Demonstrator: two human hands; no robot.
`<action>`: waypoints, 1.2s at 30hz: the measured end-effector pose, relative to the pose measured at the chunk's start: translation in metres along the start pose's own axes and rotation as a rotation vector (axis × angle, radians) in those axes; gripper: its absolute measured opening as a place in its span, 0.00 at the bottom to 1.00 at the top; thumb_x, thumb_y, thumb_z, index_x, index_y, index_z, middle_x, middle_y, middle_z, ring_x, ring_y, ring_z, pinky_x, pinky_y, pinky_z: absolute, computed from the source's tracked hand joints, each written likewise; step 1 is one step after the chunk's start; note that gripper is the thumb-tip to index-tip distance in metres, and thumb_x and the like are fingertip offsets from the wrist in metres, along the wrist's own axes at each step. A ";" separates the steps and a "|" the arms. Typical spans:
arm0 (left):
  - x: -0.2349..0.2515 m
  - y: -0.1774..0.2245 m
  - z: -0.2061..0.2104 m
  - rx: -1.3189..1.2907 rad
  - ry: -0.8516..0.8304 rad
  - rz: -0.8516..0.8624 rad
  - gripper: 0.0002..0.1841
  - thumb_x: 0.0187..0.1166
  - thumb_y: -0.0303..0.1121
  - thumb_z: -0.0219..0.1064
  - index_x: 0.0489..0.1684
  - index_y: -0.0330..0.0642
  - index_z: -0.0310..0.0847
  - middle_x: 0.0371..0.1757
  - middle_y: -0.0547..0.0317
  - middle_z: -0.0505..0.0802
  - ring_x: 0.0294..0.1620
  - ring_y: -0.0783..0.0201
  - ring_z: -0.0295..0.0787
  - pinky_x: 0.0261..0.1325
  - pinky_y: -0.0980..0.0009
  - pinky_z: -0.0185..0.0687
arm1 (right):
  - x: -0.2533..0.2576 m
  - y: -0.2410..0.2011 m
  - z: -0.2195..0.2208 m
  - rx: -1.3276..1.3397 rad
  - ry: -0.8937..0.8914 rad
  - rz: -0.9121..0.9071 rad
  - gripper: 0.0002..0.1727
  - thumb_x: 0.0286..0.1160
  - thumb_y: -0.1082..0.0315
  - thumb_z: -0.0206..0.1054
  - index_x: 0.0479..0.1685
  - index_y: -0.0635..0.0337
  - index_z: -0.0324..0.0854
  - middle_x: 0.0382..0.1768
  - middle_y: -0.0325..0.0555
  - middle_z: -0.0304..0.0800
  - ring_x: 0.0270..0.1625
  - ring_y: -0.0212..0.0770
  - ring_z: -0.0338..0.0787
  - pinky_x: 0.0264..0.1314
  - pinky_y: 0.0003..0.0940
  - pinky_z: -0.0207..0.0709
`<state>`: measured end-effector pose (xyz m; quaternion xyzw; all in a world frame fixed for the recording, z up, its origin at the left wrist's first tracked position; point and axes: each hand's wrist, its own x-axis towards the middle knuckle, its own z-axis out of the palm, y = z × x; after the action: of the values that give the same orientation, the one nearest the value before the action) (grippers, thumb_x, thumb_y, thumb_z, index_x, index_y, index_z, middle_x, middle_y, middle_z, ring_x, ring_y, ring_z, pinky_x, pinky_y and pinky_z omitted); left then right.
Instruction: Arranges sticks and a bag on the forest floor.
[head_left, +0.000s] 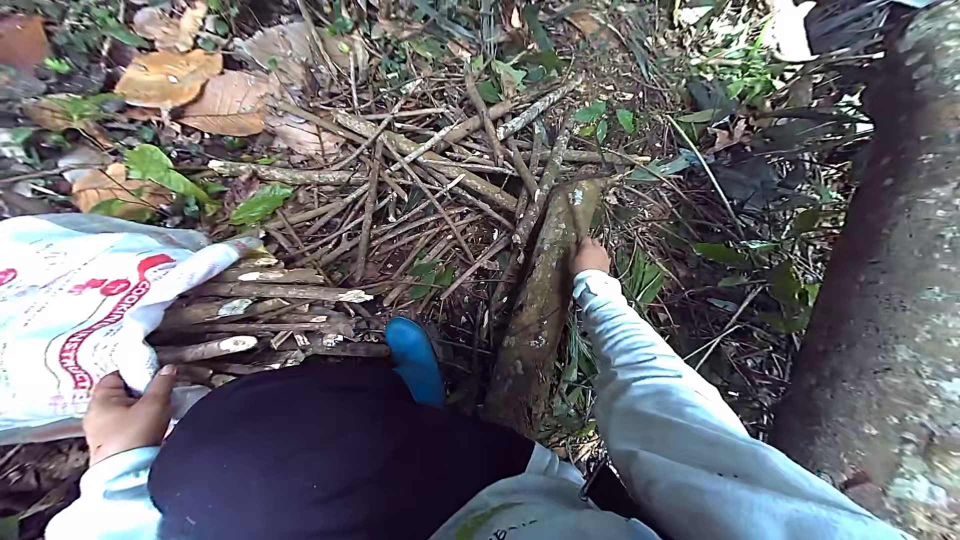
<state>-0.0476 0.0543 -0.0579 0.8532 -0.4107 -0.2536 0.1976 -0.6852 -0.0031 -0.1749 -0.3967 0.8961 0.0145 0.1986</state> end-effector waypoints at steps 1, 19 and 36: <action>-0.001 0.002 -0.001 0.023 -0.002 -0.017 0.27 0.87 0.32 0.64 0.78 0.20 0.67 0.74 0.19 0.79 0.79 0.36 0.75 0.83 0.44 0.62 | -0.007 0.002 -0.006 0.066 0.044 0.037 0.26 0.94 0.57 0.51 0.78 0.67 0.75 0.77 0.69 0.78 0.82 0.69 0.75 0.82 0.67 0.66; 0.009 0.014 -0.007 0.222 -0.024 -0.130 0.36 0.83 0.34 0.70 0.88 0.30 0.59 0.74 0.15 0.78 0.77 0.23 0.74 0.77 0.27 0.62 | 0.127 -0.136 0.006 0.149 0.038 -0.142 0.37 0.74 0.61 0.71 0.86 0.59 0.69 0.90 0.68 0.57 0.88 0.67 0.65 0.85 0.65 0.64; 0.050 0.019 -0.032 0.601 -0.421 -0.151 0.27 0.87 0.44 0.67 0.65 0.21 0.76 0.57 0.16 0.86 0.64 0.20 0.83 0.66 0.22 0.69 | 0.073 -0.155 0.027 -0.063 -0.357 0.078 0.35 0.75 0.56 0.71 0.74 0.75 0.75 0.77 0.75 0.74 0.82 0.71 0.74 0.78 0.73 0.68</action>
<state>-0.0132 0.0074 -0.0359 0.8302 -0.4344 -0.3056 -0.1696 -0.6091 -0.1553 -0.2056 -0.3591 0.8603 0.1202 0.3412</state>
